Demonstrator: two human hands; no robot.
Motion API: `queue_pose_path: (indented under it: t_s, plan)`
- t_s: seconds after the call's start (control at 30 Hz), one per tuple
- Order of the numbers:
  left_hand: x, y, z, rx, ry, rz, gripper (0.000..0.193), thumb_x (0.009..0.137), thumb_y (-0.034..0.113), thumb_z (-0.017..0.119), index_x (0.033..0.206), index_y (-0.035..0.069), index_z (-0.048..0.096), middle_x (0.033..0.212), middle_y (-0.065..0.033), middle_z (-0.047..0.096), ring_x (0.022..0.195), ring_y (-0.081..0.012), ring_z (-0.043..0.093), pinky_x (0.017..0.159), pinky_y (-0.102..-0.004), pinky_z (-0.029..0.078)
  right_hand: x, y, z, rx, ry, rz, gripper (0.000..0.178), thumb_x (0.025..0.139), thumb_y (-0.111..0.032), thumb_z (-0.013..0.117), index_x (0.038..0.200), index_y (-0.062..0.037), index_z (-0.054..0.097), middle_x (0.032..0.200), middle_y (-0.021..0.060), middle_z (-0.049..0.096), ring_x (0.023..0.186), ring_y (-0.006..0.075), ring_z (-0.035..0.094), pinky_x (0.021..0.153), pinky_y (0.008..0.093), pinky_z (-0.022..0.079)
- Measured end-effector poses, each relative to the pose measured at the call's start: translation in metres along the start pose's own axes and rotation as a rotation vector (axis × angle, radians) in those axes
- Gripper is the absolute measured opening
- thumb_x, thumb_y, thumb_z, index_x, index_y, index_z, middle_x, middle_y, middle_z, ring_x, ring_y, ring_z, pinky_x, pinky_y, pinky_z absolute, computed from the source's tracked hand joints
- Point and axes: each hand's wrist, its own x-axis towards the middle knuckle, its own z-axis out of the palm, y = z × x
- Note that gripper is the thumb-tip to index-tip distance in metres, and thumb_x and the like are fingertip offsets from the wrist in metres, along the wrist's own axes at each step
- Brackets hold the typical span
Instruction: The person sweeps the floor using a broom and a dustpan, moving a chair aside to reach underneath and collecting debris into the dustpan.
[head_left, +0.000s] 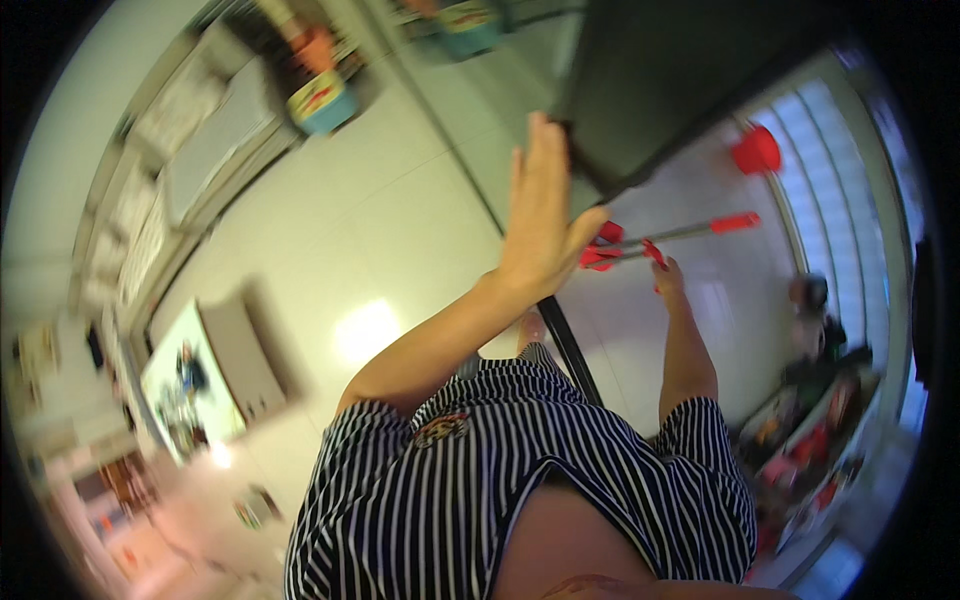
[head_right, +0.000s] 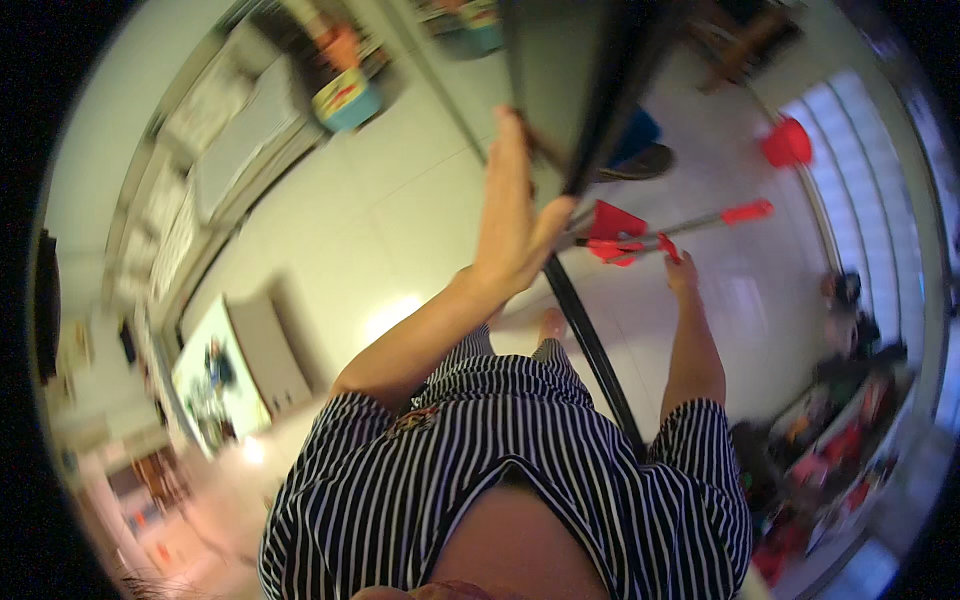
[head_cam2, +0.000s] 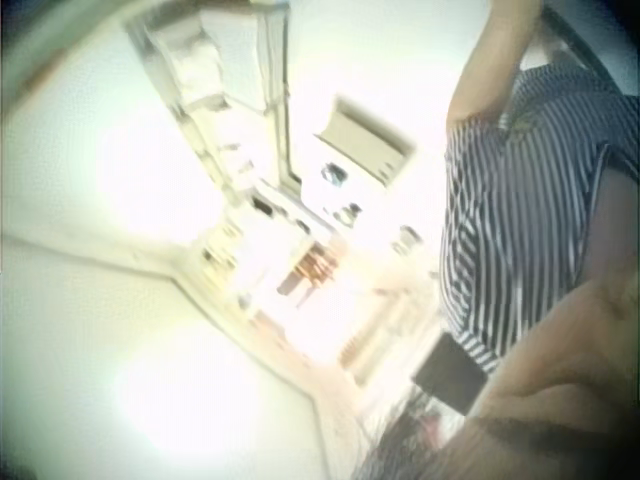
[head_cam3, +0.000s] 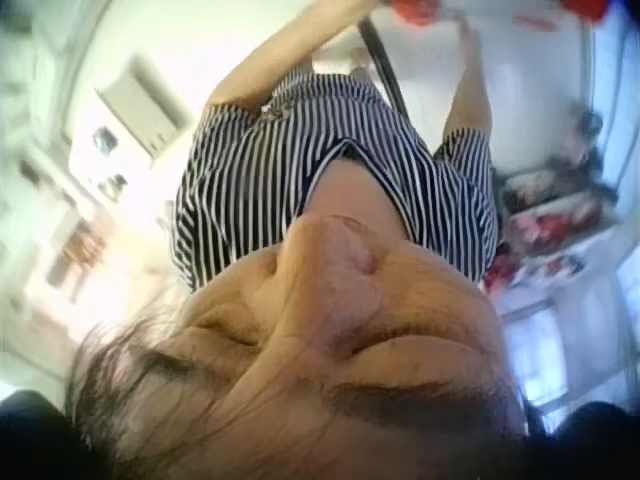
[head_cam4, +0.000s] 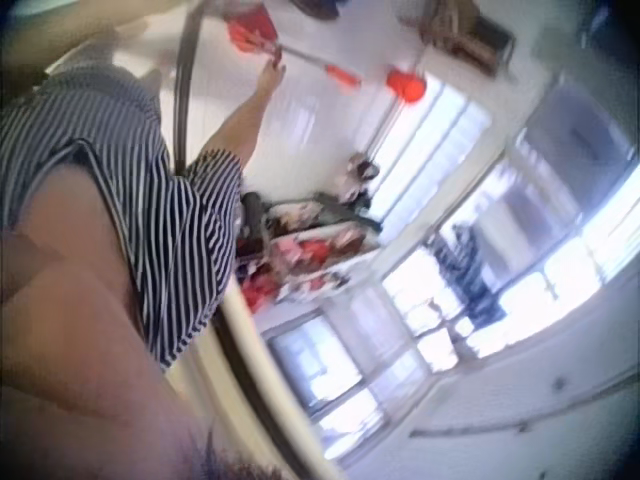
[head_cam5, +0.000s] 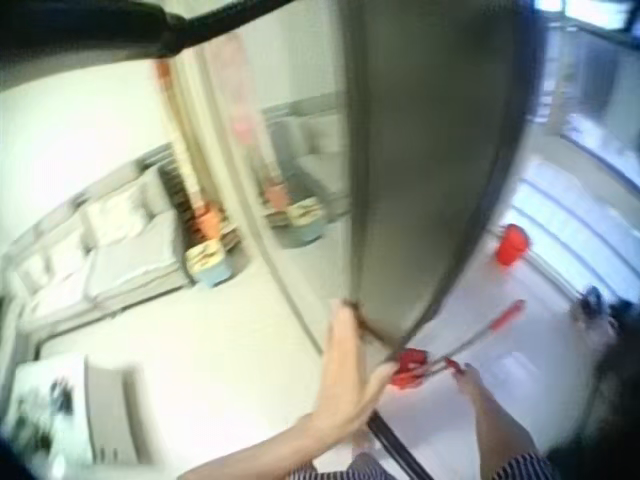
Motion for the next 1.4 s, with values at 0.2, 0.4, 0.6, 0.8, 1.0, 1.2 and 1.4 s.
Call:
queue_pose_path:
  t_s: [0.2, 0.4, 0.6, 0.8, 1.0, 1.2, 1.4]
  plan:
    - [-0.009, 0.007, -0.025, 0.257, 0.127, 0.007, 0.092, 0.087, 0.04, 0.06, 0.147, -0.006, 0.008, 0.149, -0.0322, 0.019, 0.14, -0.0423, 0.021, 0.112, -0.0569, 0.014, -0.013, 0.001, 0.023, 0.407, -0.18, 0.134, 0.041, 0.084, -0.044, 0.068, 0.08, -0.0051, 0.056, 0.054, 0.005, 0.053, 0.035, 0.0145, 0.048, 0.03, 0.0289, 0.034]
    - [-0.006, 0.003, -0.021, 0.326, 0.228, -0.026, 0.088, 0.083, 0.043, 0.061, 0.145, -0.004, 0.02, 0.148, -0.0278, 0.028, 0.137, -0.0369, 0.03, 0.11, -0.0579, 0.021, -0.078, -0.005, -0.005, 0.405, -0.003, 0.023, 0.03, 0.083, -0.032, 0.069, 0.073, -0.0073, 0.055, 0.047, -0.0005, 0.043, 0.033, 0.0104, 0.038, 0.031, 0.0263, 0.027]
    - [0.006, -0.003, -0.022, 0.26, 0.275, -0.044, 0.082, 0.082, 0.039, 0.065, 0.144, 0.001, 0.028, 0.148, -0.0213, 0.03, 0.136, -0.0326, 0.035, 0.108, -0.0566, 0.027, -0.184, -0.039, -0.029, 0.323, 0.037, 0.048, 0.028, 0.083, -0.029, 0.069, 0.073, -0.0076, 0.055, 0.048, -0.0022, 0.04, 0.034, 0.0086, 0.035, 0.032, 0.0258, 0.025]
    - [-0.043, -0.033, -0.032, 0.104, -0.172, -0.276, 0.044, 0.086, 0.021, 0.059, 0.128, 0.012, 0.05, 0.112, -0.0171, 0.061, 0.102, -0.0342, 0.06, 0.088, -0.0463, 0.047, -0.267, -0.096, -0.04, 0.305, -0.075, -0.028, 0.024, 0.086, -0.024, 0.066, 0.073, -0.0049, 0.06, 0.047, -0.002, 0.041, 0.035, 0.0075, 0.037, 0.034, 0.0252, 0.026]
    - [-0.201, -0.073, -0.061, 0.128, -0.584, -0.746, 0.037, 0.088, 0.031, 0.055, 0.12, 0.014, 0.062, 0.104, -0.016, 0.067, 0.097, -0.0356, 0.063, 0.085, -0.0448, 0.05, -0.275, -0.153, -0.01, 0.185, -0.338, -0.151, 0.019, 0.087, -0.022, 0.065, 0.079, -0.0052, 0.06, 0.05, -0.0029, 0.042, 0.037, 0.0067, 0.037, 0.035, 0.0243, 0.028]
    - [-0.305, -0.069, -0.11, -0.124, -0.226, -1.144, 0.051, 0.092, 0.042, 0.05, 0.126, 0.005, 0.057, 0.115, -0.0181, 0.064, 0.106, -0.03, 0.061, 0.091, -0.0411, 0.048, -0.295, -0.245, 0.075, -0.056, -0.804, -0.44, 0.02, 0.087, -0.023, 0.066, 0.08, -0.0056, 0.058, 0.055, -0.0021, 0.046, 0.042, 0.0066, 0.042, 0.039, 0.0248, 0.031]
    - [-0.345, -0.07, -0.131, -1.066, 0.573, -1.51, 0.071, 0.093, 0.063, 0.038, 0.127, 0.002, 0.054, 0.109, -0.0167, 0.063, 0.102, -0.0271, 0.059, 0.089, -0.0466, 0.046, -0.369, -0.335, 0.164, -0.295, -1.104, -0.881, 0.029, 0.088, -0.029, 0.065, 0.096, -0.0007, 0.063, 0.057, -0.0018, 0.05, 0.044, 0.0071, 0.044, 0.039, 0.0243, 0.034]
